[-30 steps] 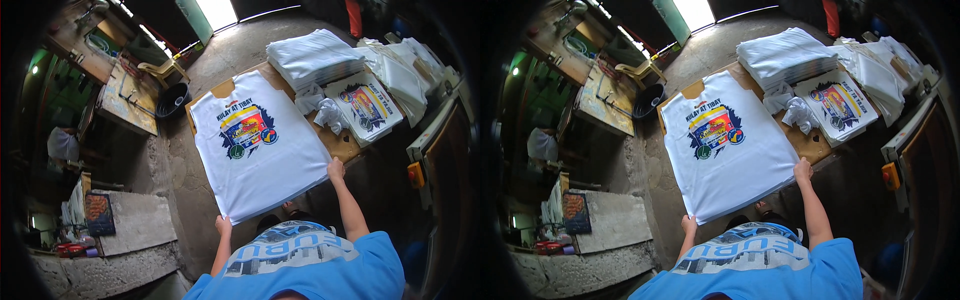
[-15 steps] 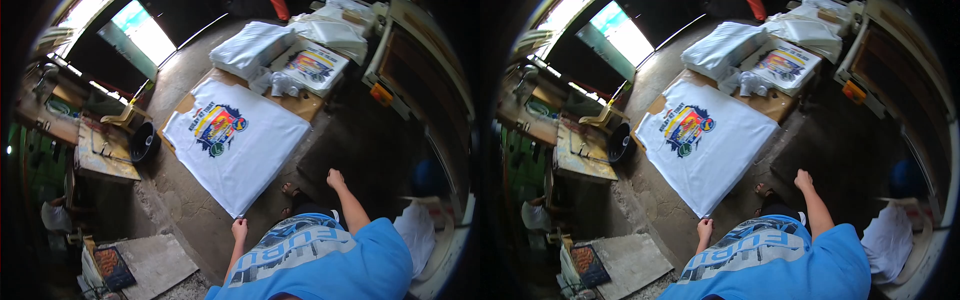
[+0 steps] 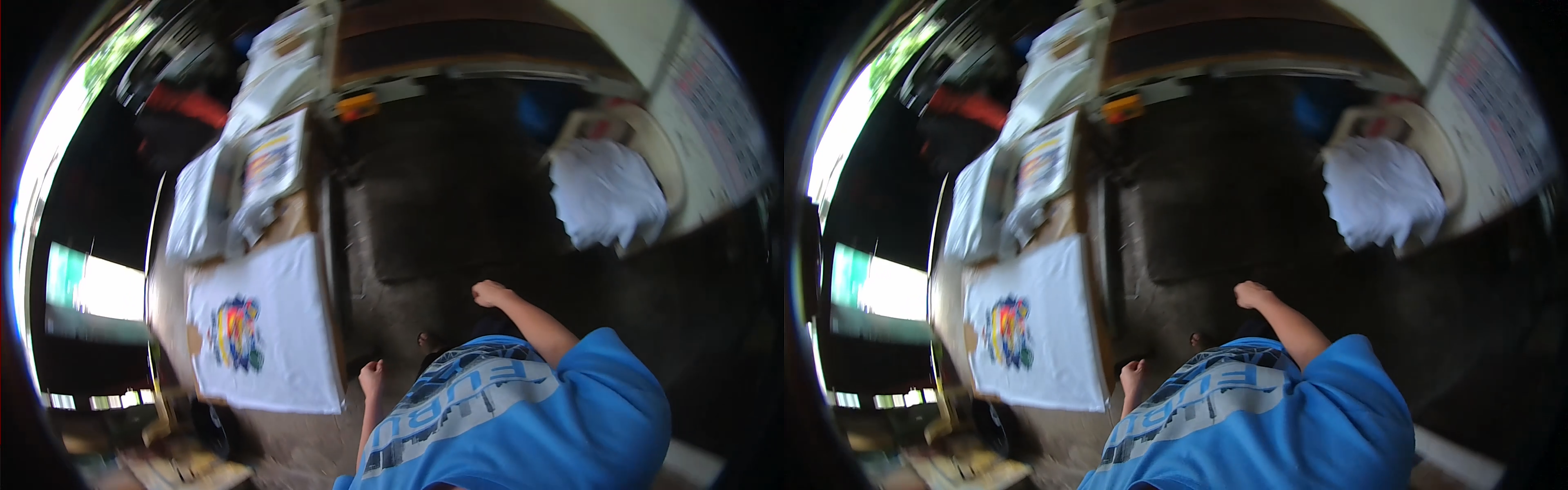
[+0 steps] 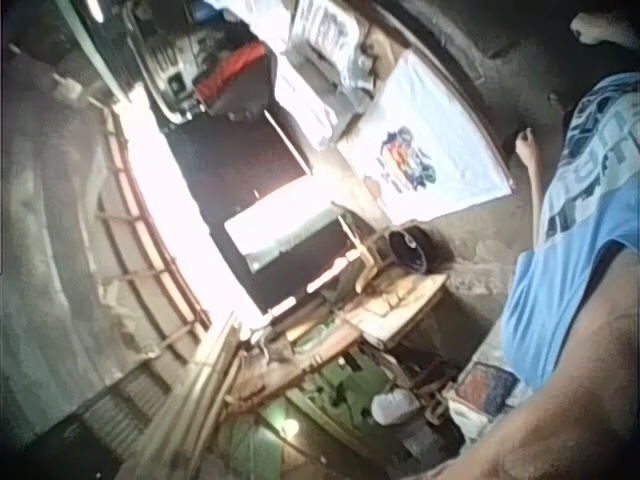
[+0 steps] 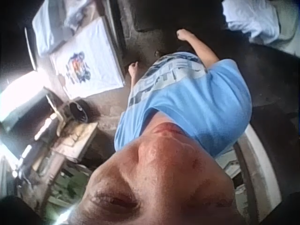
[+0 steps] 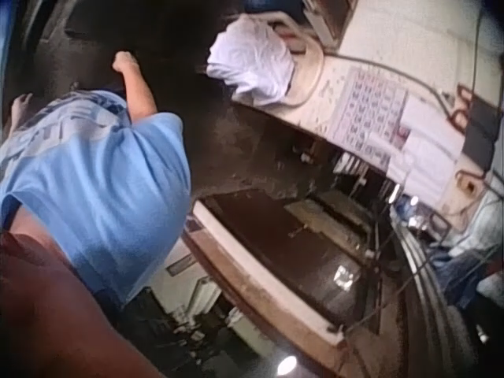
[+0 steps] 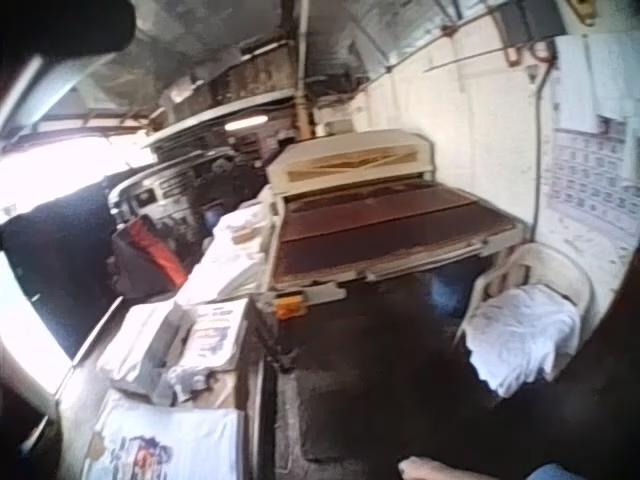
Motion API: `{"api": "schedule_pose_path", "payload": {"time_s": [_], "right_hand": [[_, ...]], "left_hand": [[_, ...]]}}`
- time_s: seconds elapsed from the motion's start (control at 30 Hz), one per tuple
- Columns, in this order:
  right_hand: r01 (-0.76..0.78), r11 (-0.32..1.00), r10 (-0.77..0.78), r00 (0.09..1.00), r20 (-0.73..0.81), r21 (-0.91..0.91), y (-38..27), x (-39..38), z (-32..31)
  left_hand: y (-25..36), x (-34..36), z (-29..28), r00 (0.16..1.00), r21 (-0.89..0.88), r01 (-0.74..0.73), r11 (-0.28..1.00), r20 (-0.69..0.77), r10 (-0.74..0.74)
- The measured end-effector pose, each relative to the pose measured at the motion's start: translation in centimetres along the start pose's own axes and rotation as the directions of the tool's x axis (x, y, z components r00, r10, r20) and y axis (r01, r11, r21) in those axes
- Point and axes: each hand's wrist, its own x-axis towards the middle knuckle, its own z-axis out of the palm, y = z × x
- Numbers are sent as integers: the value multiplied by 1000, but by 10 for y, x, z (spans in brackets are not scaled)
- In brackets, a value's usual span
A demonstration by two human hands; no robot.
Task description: Placing blank t-shirts and transfer paper onto a heat press for screen printing.
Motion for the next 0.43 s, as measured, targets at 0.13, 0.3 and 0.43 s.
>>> {"api": "schedule_pose_path", "payload": {"time_s": [0.13, 0.3, 0.43], "right_hand": [[22, 970, 11, 991, -135, 241, 41, -47, -10], [-52, 934, 152, 953, -263, 354, 176, -119, 18], [-280, 786, 405, 907, -116, 550, 277, -185, 32]], "left_hand": [[17, 35, 20, 995, 8, -66, 998, 78, 65], [137, 27, 67, 963, 192, -239, 952, 170, 208], [199, 10, 114, 948, 179, -284, 942, 199, 248]]}}
